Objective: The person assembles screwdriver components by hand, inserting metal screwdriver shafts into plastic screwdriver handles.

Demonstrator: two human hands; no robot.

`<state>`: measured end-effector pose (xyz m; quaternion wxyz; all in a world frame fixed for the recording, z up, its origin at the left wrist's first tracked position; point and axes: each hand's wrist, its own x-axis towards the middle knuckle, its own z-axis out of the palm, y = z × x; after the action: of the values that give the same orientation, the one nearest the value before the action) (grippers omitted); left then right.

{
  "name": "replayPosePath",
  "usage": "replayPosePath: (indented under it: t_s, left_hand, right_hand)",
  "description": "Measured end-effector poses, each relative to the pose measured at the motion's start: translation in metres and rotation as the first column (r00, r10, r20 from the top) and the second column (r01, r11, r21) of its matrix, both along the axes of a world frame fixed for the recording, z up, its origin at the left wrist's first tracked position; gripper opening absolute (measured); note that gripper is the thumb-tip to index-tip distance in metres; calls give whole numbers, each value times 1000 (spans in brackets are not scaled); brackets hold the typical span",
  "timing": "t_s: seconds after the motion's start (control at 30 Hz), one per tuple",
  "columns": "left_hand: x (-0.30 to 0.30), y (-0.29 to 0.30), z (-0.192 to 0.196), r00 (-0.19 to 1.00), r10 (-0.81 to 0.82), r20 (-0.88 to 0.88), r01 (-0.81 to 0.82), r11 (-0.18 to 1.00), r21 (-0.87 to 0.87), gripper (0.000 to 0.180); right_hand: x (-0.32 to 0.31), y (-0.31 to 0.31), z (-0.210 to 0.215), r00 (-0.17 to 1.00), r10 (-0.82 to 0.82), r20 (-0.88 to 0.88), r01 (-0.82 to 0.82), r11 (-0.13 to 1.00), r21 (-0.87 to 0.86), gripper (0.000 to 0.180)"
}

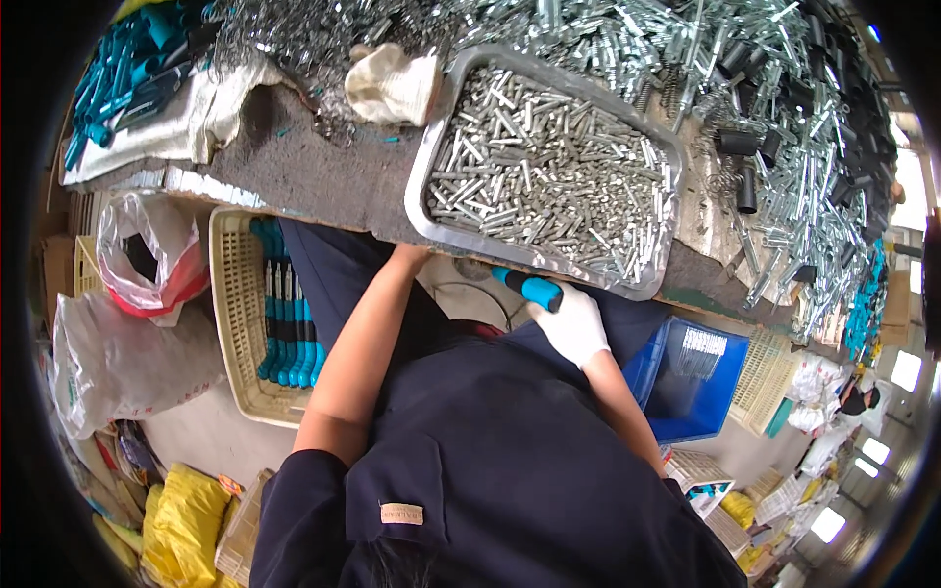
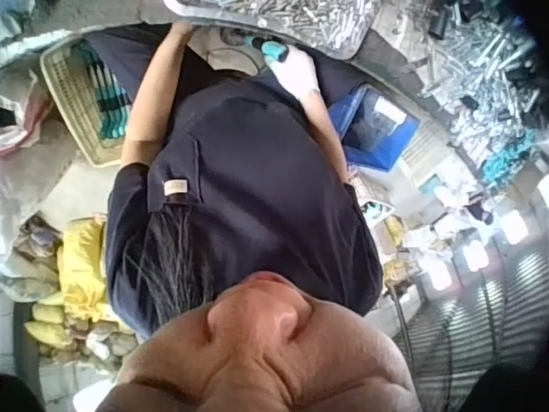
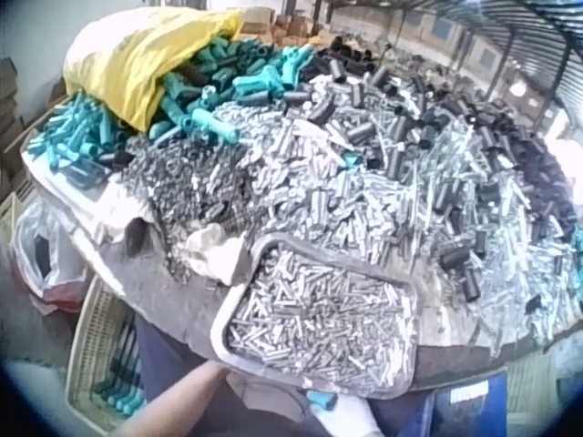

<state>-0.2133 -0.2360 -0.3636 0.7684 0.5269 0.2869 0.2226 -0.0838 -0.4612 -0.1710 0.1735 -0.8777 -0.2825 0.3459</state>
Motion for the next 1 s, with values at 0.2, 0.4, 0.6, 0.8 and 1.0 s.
replayPosePath:
  t_s: [0.2,0.4,0.6,0.8,1.0]
  left_hand:
    - [13,-3,28,999,52,-10,-53,994,-100,67]
    - [-1,5,-15,992,89,94,-65,969,-240,62]
    - [5,-3,0,997,51,-52,-32,944,328,47]
    - [16,-3,11,997,80,-5,-80,997,-3,54]
    - [-21,1,-84,986,1,-168,95,823,560,52]
  right_hand:
    - [5,4,-23,991,119,59,-113,989,-96,42]
    - [9,19,-26,982,172,-80,-185,960,-208,49]
    - [11,7,-61,944,298,143,-274,947,-168,47]
    - [10,36,-32,919,394,-13,-368,847,-383,49]
    - [-11,66,-16,882,471,-30,-455,831,-321,45]
